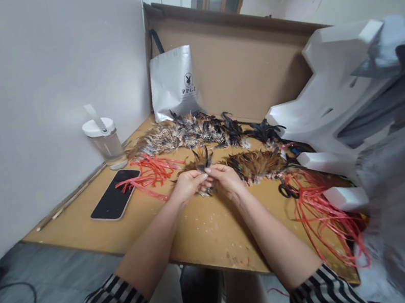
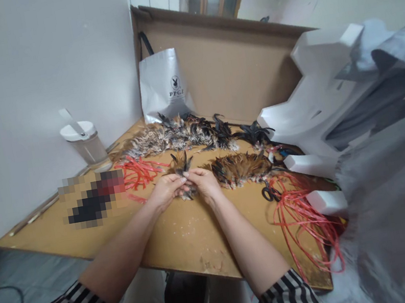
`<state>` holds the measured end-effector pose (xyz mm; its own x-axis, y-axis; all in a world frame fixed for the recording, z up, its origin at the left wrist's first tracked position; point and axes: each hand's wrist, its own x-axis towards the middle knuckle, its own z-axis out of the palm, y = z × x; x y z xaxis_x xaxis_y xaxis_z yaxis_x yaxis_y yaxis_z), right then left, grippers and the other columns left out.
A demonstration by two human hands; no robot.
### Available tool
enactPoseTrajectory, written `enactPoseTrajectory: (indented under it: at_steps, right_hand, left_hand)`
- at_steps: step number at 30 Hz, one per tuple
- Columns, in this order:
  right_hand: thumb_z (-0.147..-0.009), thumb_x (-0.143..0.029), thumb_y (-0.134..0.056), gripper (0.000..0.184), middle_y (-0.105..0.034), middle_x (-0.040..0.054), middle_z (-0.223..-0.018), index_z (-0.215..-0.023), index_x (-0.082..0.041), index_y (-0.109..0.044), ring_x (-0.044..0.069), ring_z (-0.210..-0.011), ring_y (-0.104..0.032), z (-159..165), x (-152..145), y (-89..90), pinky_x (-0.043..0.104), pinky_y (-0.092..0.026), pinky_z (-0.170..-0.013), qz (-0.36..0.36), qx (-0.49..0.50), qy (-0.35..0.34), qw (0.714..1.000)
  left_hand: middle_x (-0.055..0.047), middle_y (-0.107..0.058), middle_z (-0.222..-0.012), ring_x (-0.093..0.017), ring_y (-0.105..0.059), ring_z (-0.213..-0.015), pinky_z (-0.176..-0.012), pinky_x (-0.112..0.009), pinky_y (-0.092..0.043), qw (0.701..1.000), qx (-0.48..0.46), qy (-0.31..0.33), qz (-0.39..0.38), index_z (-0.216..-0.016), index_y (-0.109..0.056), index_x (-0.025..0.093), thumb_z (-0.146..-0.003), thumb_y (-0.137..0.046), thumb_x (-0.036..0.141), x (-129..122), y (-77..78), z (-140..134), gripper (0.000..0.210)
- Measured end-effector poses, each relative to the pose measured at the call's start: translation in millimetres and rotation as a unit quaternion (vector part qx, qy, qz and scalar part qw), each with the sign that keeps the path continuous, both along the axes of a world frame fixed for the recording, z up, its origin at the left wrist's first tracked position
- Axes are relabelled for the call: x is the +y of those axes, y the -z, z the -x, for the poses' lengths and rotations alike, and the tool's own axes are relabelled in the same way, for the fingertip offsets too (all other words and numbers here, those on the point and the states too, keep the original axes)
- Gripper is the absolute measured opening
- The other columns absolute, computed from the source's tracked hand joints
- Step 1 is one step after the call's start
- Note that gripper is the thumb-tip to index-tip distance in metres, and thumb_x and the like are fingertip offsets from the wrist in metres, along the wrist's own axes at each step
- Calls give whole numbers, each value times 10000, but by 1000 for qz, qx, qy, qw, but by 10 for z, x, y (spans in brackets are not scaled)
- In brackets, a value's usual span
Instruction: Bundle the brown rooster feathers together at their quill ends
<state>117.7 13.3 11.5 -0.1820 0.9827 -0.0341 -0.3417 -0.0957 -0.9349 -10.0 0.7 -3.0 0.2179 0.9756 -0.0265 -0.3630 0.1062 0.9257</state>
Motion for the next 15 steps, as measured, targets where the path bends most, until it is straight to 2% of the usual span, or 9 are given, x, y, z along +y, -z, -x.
enactPoseTrajectory:
  at_steps: [3, 7, 15]
  right_hand:
    - [-513, -268, -762, 222, -628, -4, -603, -656, -149, -641, 102, -546, -554, 13, 5, 27, 241, -438, -573, 3, 14, 10, 1000]
    - [-545, -285, -746, 210, -564, -35, -518, -651, -154, -621, 72, -468, -487, 21, -3, 40, 213, -400, -504, -8, 12, 6, 1000]
    - [-552, -357, -729, 260, -526, -38, -498, -667, -163, -600, 80, -457, -460, 37, -15, 62, 225, -396, -500, -29, -24, 15, 999]
  left_hand:
    - [-82, -652, -654, -80, -557, -491, -442, -164, -415, 1000, -23, 9, 12, -718, -632, 74, -591, -717, 258, 2, 6, -5, 238]
    - [-83, -654, -661, -70, -545, -486, -436, -157, -409, 999, -32, 13, 15, -683, -635, 80, -595, -715, 257, -9, -12, -5, 213]
    - [-64, -634, -599, -65, -509, -427, -408, -169, -392, 1000, 8, -10, -20, -651, -628, 94, -611, -695, 313, -8, 4, -10, 233]
